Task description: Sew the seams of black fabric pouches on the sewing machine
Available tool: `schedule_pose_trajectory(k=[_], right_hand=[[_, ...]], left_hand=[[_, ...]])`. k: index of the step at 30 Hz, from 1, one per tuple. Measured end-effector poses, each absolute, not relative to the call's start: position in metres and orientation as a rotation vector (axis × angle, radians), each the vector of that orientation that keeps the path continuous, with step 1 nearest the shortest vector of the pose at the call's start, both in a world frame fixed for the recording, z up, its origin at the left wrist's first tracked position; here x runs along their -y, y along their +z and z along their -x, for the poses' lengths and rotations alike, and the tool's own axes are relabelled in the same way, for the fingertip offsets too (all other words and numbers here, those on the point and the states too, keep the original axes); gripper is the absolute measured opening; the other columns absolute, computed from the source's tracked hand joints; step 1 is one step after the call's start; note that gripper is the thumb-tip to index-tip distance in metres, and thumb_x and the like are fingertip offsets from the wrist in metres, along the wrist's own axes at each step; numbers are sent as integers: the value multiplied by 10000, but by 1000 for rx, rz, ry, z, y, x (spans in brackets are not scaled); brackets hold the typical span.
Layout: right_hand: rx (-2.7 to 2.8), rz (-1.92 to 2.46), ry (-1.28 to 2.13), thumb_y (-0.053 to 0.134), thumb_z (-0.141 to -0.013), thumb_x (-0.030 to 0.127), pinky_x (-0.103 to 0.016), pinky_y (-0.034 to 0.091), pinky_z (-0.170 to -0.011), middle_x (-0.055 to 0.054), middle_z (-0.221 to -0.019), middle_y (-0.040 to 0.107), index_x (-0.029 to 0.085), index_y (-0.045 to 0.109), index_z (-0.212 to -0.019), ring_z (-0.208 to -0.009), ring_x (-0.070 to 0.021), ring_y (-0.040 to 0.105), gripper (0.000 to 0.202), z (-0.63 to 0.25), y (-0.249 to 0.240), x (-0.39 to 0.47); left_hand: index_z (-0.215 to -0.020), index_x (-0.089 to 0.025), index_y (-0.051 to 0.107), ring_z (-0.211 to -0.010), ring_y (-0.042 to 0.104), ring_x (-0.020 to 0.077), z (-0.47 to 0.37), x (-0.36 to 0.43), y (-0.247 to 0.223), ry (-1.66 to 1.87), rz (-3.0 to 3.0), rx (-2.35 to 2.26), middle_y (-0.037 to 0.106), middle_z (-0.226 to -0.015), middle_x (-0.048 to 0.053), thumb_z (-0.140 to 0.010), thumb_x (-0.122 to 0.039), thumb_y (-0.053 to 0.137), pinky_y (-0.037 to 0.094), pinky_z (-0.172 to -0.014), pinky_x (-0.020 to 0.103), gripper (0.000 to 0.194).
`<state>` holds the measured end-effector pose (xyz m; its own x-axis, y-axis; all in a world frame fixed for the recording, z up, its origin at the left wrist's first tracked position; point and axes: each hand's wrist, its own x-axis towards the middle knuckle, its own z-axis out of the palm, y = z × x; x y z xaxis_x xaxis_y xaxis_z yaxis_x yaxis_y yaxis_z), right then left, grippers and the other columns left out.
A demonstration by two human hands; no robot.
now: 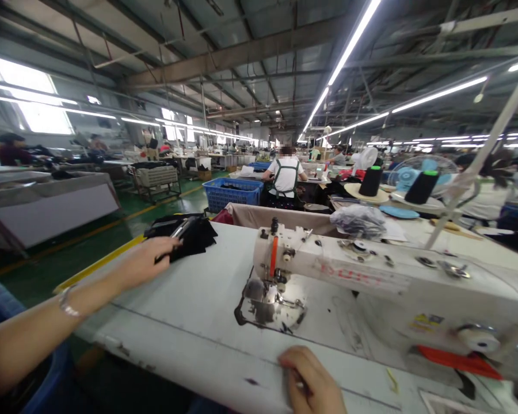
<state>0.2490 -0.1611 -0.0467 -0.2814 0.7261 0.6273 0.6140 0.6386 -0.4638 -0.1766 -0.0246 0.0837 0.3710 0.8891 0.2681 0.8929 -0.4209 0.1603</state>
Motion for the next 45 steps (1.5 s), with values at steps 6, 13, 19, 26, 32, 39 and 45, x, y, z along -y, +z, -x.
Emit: schedule_pose_trajectory(k=[6,13,19,26,32,39,45], right_hand=[[2189,1213,190,572,-854,173,-340,600,-830,-74,-1331,620,275,612,-1252,-1012,-248,704,413,-179,-34,163],[2359,1363,210,601,-819,140,-333,587,-722,-59,-1301,642,247,650,-1181,-833,-233,724,381,-151,-39,170],[2242,1255,495,594,-838,125,-265,521,-709,22,-1070,705,269,687,-928,-816,-178,693,194,-160,-30,169],[1859,1343,649,702,-804,161,-308,473,-786,-28,-1096,596,243,622,-1012,-880,-192,627,238,-170,21,154],[1713,1323,920,734,-703,76,-268,431,-769,32,-930,616,229,546,-828,-851,-163,590,273,-174,34,171],[1857,1379,850,718,-710,82,-239,330,-588,54,-716,596,207,538,-689,-656,-125,538,221,-176,41,182],[1899,1355,789,708,-766,126,-236,352,-606,51,-749,610,218,569,-715,-679,-122,559,175,-186,52,188]], left_hand=[[-941,-276,723,-942,668,170,116,104,28,-266,3005,1570,725,-983,-15,-943,-388,520,508,-888,250,232],[-1027,-107,668,-1041,587,367,85,59,8,-304,2390,2069,636,-1029,177,-803,-436,663,430,-966,479,398],[-911,-100,677,-964,621,357,89,51,9,-309,2274,2261,654,-931,169,-771,-261,589,454,-913,448,231],[-1114,-187,675,-962,687,219,54,107,38,-600,2968,2199,736,-1026,39,-813,-207,507,519,-875,284,346],[-1177,-184,657,-997,693,265,44,148,41,-1760,3257,2416,731,-1104,93,-866,-323,632,537,-896,348,342],[-1083,-253,705,-1000,676,242,21,166,43,-1402,2938,1941,721,-1068,44,-726,-228,750,540,-911,318,360],[-970,-222,731,-851,721,209,19,168,49,-1479,2793,2260,757,-939,24,-754,-259,694,582,-798,260,222]])
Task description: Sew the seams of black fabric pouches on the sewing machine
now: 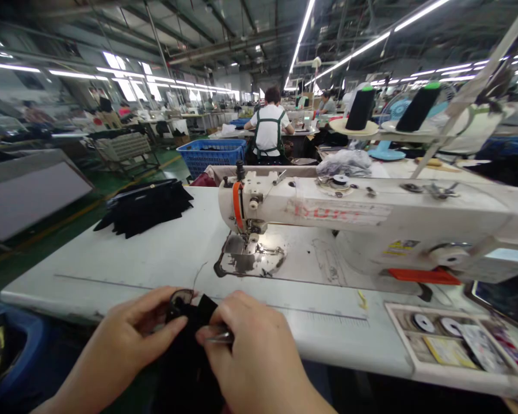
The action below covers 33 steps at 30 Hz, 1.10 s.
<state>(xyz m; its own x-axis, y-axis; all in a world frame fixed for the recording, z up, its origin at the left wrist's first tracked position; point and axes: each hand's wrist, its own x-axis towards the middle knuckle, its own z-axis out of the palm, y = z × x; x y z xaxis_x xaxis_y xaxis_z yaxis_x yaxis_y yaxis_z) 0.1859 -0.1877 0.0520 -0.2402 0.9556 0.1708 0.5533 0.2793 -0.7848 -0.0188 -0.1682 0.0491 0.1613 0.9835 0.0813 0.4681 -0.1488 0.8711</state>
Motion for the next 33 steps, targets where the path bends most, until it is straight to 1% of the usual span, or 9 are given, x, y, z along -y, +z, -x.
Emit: schedule_pose_trajectory(k=[3,6,11,16,21,25,28,30,33], right_hand=[[1867,1408,774,705,-781,159,-245,351,-604,53,-720,596,215,556,-684,-666,-122,547,186,-190,53,188],[1859,1394,761,674,-787,170,-252,355,-606,51,-716,592,217,552,-691,-661,-123,535,161,-190,52,189],[1848,1475,753,652,-747,207,-255,340,-554,64,-624,572,224,545,-654,-574,-116,508,142,-189,53,190],[1860,1490,775,634,-755,256,-258,360,-539,58,-607,599,234,559,-642,-556,-124,538,137,-189,53,189],[1873,1483,771,640,-753,283,-255,360,-504,51,-574,598,233,546,-627,-516,-127,534,166,-193,50,187],[1976,1413,803,650,-726,216,-250,397,-527,36,-647,642,242,603,-680,-572,-140,575,71,-213,51,185],[1929,1418,864,624,-724,164,-245,415,-547,26,-756,682,249,634,-717,-624,-137,590,85,-227,51,186],[1812,1443,893,621,-744,184,-245,403,-532,20,-806,691,243,634,-710,-609,-128,566,69,-231,48,189],[1606,1473,928,643,-765,258,-247,389,-524,15,-784,677,228,604,-676,-595,-125,533,102,-229,43,194]], left_hand=[[-979,-197,730,-898,726,225,22,165,48,861,-1389,-1265,767,-951,36,-739,-285,741,583,-823,263,255],[-970,-184,738,-930,712,222,24,163,46,821,-1261,-1168,765,-953,40,-736,-268,770,565,-842,253,251],[-923,-179,740,-853,689,179,26,165,41,798,-1153,-1122,754,-887,28,-731,-277,803,541,-767,211,225],[-893,-172,734,-750,651,148,25,166,40,798,-1154,-1163,736,-820,15,-741,-265,788,514,-688,200,186],[-857,-162,719,-747,640,168,22,164,47,751,-1211,-1168,722,-804,21,-767,-297,758,507,-677,224,166],[-806,-166,696,-677,611,157,26,161,54,702,-1320,-1198,689,-737,7,-814,-349,709,483,-610,211,184],[-815,-185,694,-649,603,151,34,157,55,661,-1367,-1216,680,-722,-3,-848,-389,679,480,-576,202,208],[-851,-196,701,-682,630,167,38,155,51,643,-1384,-1224,703,-765,3,-852,-412,680,508,-606,217,216],[-901,-201,710,-755,672,199,40,151,45,622,-1404,-1252,736,-839,23,-857,-444,680,547,-688,253,249]])
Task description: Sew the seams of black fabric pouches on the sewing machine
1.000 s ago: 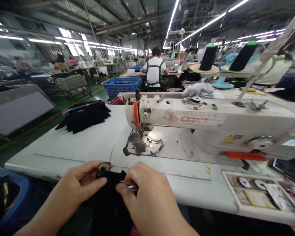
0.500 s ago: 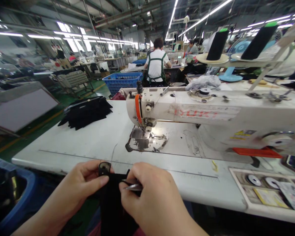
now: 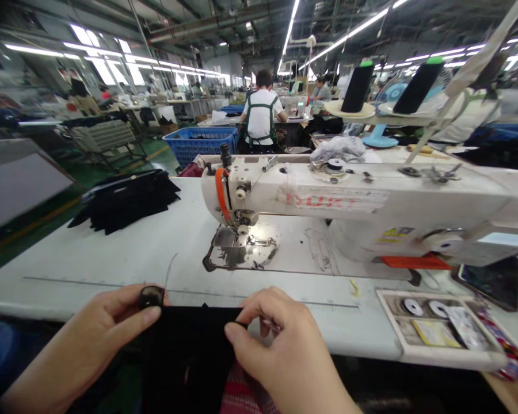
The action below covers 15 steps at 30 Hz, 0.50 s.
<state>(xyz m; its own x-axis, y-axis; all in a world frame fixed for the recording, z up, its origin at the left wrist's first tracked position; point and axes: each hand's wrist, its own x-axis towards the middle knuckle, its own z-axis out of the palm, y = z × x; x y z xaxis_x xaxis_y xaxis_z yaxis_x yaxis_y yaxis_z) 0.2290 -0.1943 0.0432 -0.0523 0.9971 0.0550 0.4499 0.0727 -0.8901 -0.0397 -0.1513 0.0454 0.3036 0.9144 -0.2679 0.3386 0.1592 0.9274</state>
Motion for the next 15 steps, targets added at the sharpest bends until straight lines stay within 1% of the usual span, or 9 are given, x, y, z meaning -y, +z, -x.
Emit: schedule_pose_trajectory(k=[2,6,8,10,12,15], right_hand=[[1490,1493,951,652,-772,303,-247,382,-528,16,-740,659,221,572,-653,-592,-126,516,165,-227,41,197],[1334,1555,1004,696,-744,357,-245,380,-528,11,-730,655,215,526,-637,-564,-119,470,246,-226,41,199],[1255,1562,1046,724,-717,346,-240,385,-532,24,-696,638,219,541,-664,-557,-117,456,229,-227,41,199],[1206,1543,1079,733,-703,305,-233,380,-527,42,-661,616,227,581,-713,-547,-114,445,170,-228,40,199],[1214,1528,1084,731,-702,270,-231,369,-515,48,-647,603,235,624,-753,-533,-111,433,123,-231,39,199],[1285,1507,1046,729,-716,273,-236,363,-507,49,-601,557,247,677,-787,-523,-118,420,91,-237,39,200]], left_hand=[[-928,-200,717,-781,689,217,39,150,43,603,-1424,-1258,744,-856,33,-854,-475,677,559,-715,268,287],[-1021,-220,728,-753,705,230,41,148,43,541,-1447,-1266,756,-877,33,-851,-529,656,578,-693,281,360],[-1013,-233,738,-743,706,233,43,146,42,543,-1471,-1308,756,-852,22,-836,-533,668,583,-705,284,355],[-981,-247,750,-758,705,243,45,145,40,586,-1495,-1350,751,-821,12,-806,-533,693,587,-737,293,339],[-944,-256,758,-761,698,254,47,144,34,619,-1508,-1379,750,-817,10,-773,-541,713,591,-751,309,335],[-911,-258,752,-795,692,267,48,143,26,622,-1530,-1404,748,-843,11,-758,-556,712,589,-751,309,338]])
